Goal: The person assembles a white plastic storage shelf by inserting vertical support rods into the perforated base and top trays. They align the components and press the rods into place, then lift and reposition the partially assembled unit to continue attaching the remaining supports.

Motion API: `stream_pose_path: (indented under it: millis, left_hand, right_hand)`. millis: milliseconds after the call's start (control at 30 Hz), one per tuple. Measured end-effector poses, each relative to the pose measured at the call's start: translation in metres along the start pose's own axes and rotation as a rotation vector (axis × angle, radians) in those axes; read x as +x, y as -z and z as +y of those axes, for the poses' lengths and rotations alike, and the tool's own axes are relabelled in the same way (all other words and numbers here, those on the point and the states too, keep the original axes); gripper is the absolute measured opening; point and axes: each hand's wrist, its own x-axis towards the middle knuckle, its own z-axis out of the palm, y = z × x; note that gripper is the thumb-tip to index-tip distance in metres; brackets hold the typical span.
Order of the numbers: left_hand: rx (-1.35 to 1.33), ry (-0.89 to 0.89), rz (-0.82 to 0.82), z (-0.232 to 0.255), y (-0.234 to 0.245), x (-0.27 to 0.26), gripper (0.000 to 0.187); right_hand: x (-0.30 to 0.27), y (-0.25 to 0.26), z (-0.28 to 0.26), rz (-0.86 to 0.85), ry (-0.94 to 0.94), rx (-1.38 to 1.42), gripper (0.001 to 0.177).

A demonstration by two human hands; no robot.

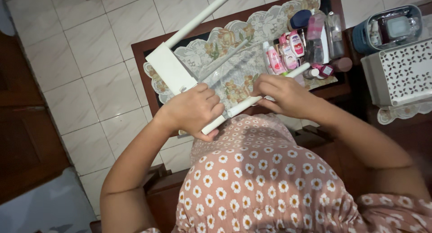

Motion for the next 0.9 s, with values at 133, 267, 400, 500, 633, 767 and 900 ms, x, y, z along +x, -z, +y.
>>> stream_pose_path:
  millis: [133, 267, 400, 500, 633, 767, 900]
  left_hand:
    - [0.01, 0.031, -0.002, 0.002, -0.001, 0.002, 0.051]
    - [0.018, 0.068, 0.065, -0.001, -0.002, 0.001, 0.053]
    - [0.02, 0.123, 0.123, 0.0, -0.004, 0.011, 0.056]
    - [-0.002, 0.162, 0.176, 0.002, -0.009, 0.026, 0.057]
    - [-0.032, 0.186, 0.234, 0.006, -0.02, 0.059, 0.057]
    - [-0.096, 0.194, 0.302, 0.01, -0.033, 0.1, 0.057]
    - [-0.157, 0.162, 0.286, 0.017, -0.047, 0.148, 0.054]
  right_hand:
    - [-0.019, 0.0, 0.003, 0.1, -0.074, 0.185, 0.024]
    - [-0.037, 0.001, 0.006, 0.235, -0.13, 0.276, 0.023]
    - [-0.056, 0.001, 0.013, 0.439, -0.174, 0.412, 0.027]
    - [-0.074, 0.003, 0.016, 0.596, -0.262, 0.482, 0.025]
    - [-0.103, 0.01, 0.024, 0.783, -0.376, 0.267, 0.027]
    - [-0.142, 0.009, 0.034, 0.978, -0.645, 0.567, 0.022]
    - [-0.196, 0.019, 0.043, 1.0, -0.425, 0.598, 0.037]
